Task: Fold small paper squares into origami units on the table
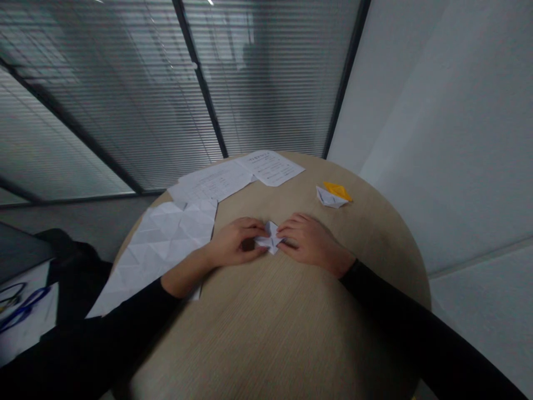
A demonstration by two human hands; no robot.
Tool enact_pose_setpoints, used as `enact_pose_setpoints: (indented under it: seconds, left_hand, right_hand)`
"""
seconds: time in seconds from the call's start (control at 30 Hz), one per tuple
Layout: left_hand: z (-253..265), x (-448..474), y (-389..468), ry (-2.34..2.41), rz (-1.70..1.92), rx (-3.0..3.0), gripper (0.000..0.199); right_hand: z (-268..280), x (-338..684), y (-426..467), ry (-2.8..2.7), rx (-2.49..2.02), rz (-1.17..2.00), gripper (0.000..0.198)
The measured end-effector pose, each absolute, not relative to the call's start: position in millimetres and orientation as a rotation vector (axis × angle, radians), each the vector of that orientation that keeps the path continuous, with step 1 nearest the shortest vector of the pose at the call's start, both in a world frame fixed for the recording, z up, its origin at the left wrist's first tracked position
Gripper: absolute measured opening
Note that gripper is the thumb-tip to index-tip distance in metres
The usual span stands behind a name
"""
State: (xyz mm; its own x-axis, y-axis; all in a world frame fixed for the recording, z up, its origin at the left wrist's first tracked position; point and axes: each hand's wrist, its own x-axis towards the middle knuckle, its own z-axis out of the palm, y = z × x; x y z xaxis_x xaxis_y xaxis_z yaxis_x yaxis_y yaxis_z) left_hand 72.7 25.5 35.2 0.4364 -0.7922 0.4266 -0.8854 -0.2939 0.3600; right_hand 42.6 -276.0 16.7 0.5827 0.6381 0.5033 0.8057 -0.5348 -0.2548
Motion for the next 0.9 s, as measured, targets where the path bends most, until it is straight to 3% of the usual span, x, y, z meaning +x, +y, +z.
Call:
enact_pose_setpoints:
  seconds: [0.13,0.23,0.37,0.5,0.63,0.9]
  left_hand:
    - [32.9,73.7,22.7,-1.389,0.219,2.130,0.026]
    - [29.9,75.6,20.5,-1.308,0.203,2.127,0.032]
    - [28.3,73.6,18.9,-1.062,0.101,2.141,0.017]
    - [25.2,71.2,17.2,-0.925,0.072,2.208,0.023]
    - [22.5,72.1,17.9,-0.985,0.227,2.376,0.031]
    - [20.9,72.4,22.2,-1.178,0.267,2.424,0.039]
  right_hand:
    - [13.5,48.3,-279.4,-1.148,-2.293,-0.477,0.009]
    - [11.3,49.9,-278.2,-1.087,-2.245,-0.450,0.016]
    - [5.4,50.8,-274.3,-0.908,-2.213,-0.413,0.021]
    - [-3.2,51.4,-271.6,-0.727,-2.255,-0.407,0.025]
    - [-11.4,52.4,-272.0,-0.715,-2.314,-0.471,0.012]
    - [-13.1,51.4,-272.6,-0.871,-2.418,-0.394,0.041]
